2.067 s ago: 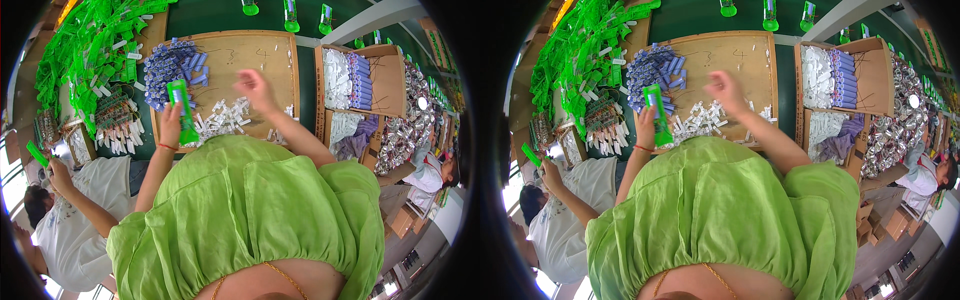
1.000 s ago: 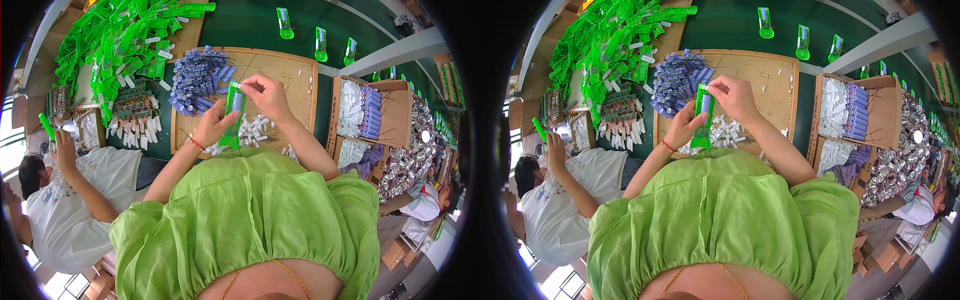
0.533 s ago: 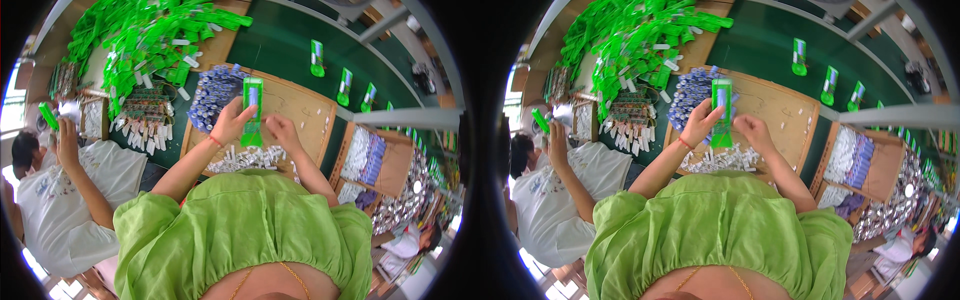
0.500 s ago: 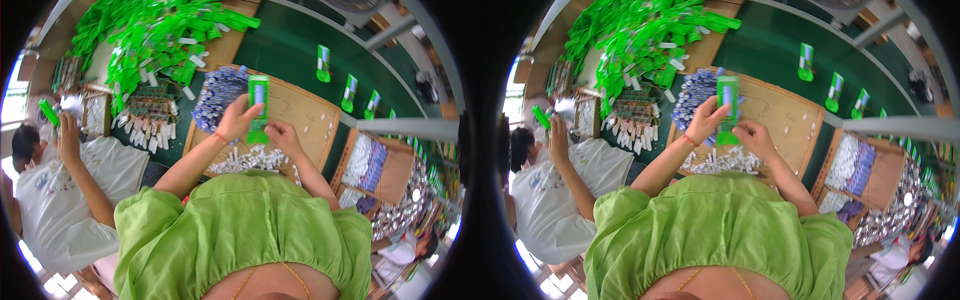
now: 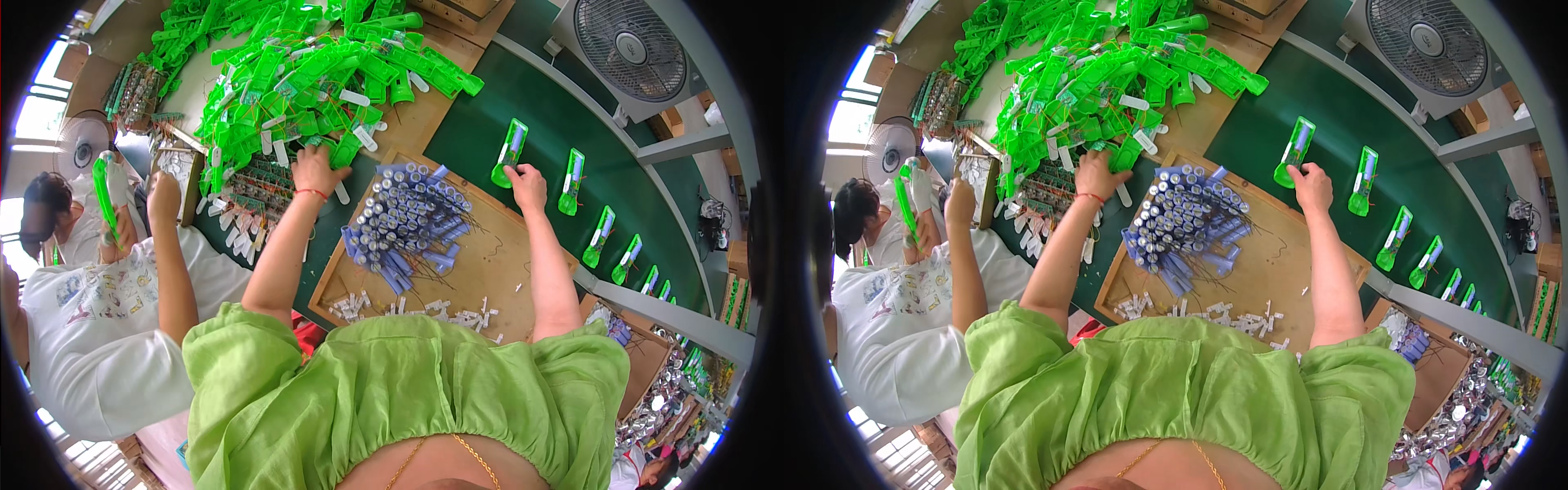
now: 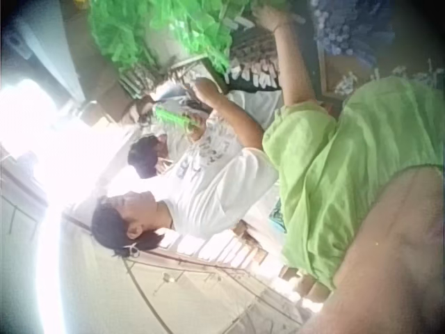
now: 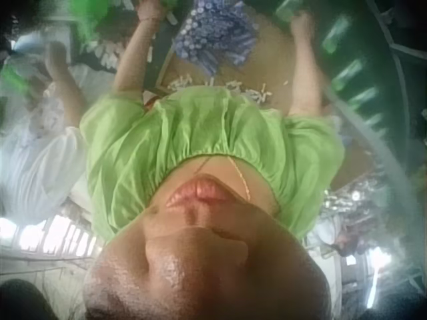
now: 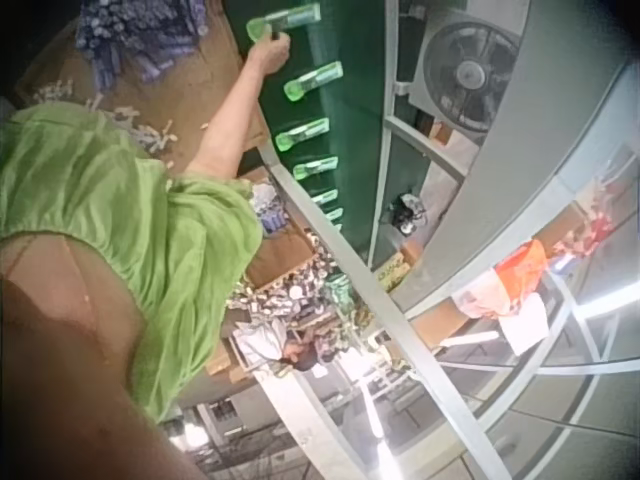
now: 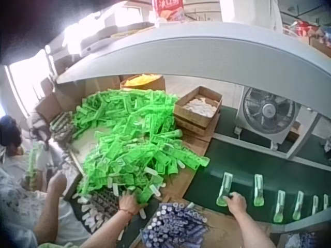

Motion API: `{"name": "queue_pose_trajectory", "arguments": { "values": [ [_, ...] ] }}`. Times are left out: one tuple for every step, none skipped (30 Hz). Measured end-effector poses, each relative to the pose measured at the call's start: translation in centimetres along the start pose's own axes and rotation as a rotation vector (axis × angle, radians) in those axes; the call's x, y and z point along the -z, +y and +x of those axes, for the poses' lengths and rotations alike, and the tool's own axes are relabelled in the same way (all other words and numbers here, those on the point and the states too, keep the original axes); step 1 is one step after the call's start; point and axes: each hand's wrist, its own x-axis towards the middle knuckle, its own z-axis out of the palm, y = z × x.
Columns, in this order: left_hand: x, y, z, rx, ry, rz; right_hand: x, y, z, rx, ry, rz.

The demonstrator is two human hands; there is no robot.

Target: The person assembles small white plastic pins and blue components into green plastic housings by hand, taking the parts from cardboard boxes and placing the assembled items into an assembly tray.

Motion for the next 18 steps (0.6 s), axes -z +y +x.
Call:
{"name": "queue_pose_trajectory", "arguments": {
  "values": [
    [0.4, 0.7, -0.6, -0.019, -0.075, 0.116, -0.2, -0.4, -0.7, -0.016, 0.060, 0.053],
    [-0.3, 0.9, -1.1, -0.015, -0.002, 0.118, -0.2, -1.1, -1.3, -0.058, 0.062, 0.036],
    [-0.8, 0.8, -1.2, -0.021, -0.005, 0.116, -0.1, -1.2, -2.1, -0.064, 0.062, 0.033],
    [-1.2, 0.7, -1.3, 0.016, -0.015, 0.032, 0.1, -1.2, -2.8, -0.004, 0.103, 0.098],
    [-1.4, 0.4, -1.6, 0.052, -0.025, -0.052, 0.3, -1.3, -3.8, 0.056, 0.144, 0.163],
    [-1.4, 0.0, -1.9, 0.088, 0.068, -0.211, 0.7, -1.5, -4.9, 0.116, 0.192, 0.206],
    [-0.5, -0.3, -2.1, 0.128, 0.117, -0.335, 1.2, -1.7, -6.0, 0.108, 0.206, 0.204],
    [0.5, -1.0, -2.3, 0.112, 0.156, -0.461, 1.8, -2.0, -7.0, 0.119, 0.195, 0.300],
    [2.5, -1.3, -2.6, 0.094, 0.193, -0.586, 2.3, -2.3, -8.2, 0.130, 0.183, 0.397],
    [4.7, -1.6, -3.1, 0.009, 0.325, -0.586, 2.9, -2.8, -9.2, 0.168, 0.205, 0.417],
    [7.0, -1.7, -3.8, -0.076, 0.457, -0.584, 3.4, -3.4, -10.2, 0.163, 0.218, 0.417],
    [9.2, -1.5, -4.5, -0.065, 0.445, -0.736, 4.0, -4.3, -11.1, 0.193, 0.175, 0.475],
    [11.7, -1.2, -5.4, -0.051, 0.429, -0.885, 4.6, -5.3, -12.0, 0.225, 0.129, 0.535],
    [14.7, -0.3, -6.6, -0.093, 0.326, -1.105, 5.2, -6.8, -13.0, 0.369, 0.149, 0.521],
    [17.2, 0.5, -7.8, -0.082, 0.228, -1.155, 5.8, -8.6, -14.0, 0.512, 0.166, 0.503],
    [18.5, 1.1, -8.6, -0.142, 0.197, -1.290, 7.0, -11.0, -15.3, 0.659, 0.163, 0.504],
    [19.6, 1.7, -9.7, -0.197, 0.163, -1.427, 8.3, -13.5, -17.0, 0.806, 0.154, 0.500],
    [20.8, 3.1, -10.8, -0.217, 0.051, -1.505, 9.3, -15.8, -18.8, 0.855, 0.175, 0.505]
  ]
}}
